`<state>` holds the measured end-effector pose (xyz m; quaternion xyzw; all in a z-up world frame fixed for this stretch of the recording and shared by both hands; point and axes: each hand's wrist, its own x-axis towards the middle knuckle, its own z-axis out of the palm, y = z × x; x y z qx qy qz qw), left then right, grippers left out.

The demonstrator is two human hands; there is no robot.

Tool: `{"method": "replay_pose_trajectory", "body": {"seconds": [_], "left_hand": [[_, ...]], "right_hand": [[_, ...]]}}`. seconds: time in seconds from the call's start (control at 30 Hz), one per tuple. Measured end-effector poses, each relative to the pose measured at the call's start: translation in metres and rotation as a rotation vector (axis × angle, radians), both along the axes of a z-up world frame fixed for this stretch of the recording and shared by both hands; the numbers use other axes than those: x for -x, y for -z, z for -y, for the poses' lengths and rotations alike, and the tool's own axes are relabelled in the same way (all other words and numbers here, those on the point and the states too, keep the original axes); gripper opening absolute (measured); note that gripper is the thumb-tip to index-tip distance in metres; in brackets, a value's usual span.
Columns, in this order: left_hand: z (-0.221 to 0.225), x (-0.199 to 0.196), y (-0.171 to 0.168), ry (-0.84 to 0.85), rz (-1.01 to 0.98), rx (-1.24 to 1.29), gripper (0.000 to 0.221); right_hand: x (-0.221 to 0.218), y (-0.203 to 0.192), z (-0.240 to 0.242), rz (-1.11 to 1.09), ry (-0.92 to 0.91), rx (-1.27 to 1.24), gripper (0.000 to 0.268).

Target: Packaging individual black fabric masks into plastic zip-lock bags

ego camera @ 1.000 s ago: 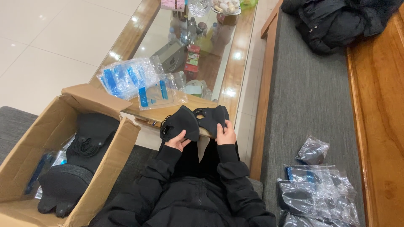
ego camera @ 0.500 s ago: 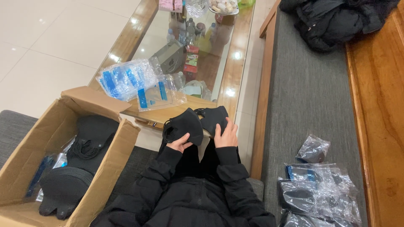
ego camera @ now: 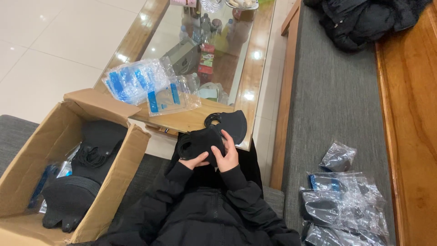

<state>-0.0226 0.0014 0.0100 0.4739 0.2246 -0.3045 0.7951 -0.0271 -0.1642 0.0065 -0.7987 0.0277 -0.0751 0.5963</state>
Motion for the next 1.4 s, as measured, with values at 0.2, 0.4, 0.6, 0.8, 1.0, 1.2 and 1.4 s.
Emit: {"method": "replay_pose_trajectory", "body": {"seconds": [0.2,0.4,0.6,0.8,1.0,1.2,1.4], "left_hand": [[-0.024,0.036,0.075,0.265,0.49,-0.533,0.047],[-0.081,0.075,0.068,0.193,1.196,-1.433,0.027],[-0.116,0.115,0.039,-0.004,1.46,-1.618,0.03],[-0.117,0.124,0.038,-0.115,1.014,-1.631,0.061],[-0.071,0.099,-0.032,-0.143,0.668,-1.05,0.051],[-0.043,0.07,-0.017,-0.418,0.812,-0.808,0.045],[-0.037,0.049,0.003,-0.31,1.004,-0.83,0.045]], "right_hand": [[0.006,0.034,0.012,0.019,0.001,-0.264,0.061],[0.012,0.036,0.016,-0.015,0.009,-0.262,0.061],[0.018,0.028,0.009,-0.046,-0.018,-0.235,0.058],[0.02,0.021,0.01,-0.068,-0.047,-0.253,0.057],[0.016,0.041,0.011,-0.01,-0.01,-0.301,0.057],[0.013,0.039,0.017,-0.023,0.005,-0.271,0.06],[0.013,0.044,0.017,-0.025,0.034,-0.28,0.059]]}}
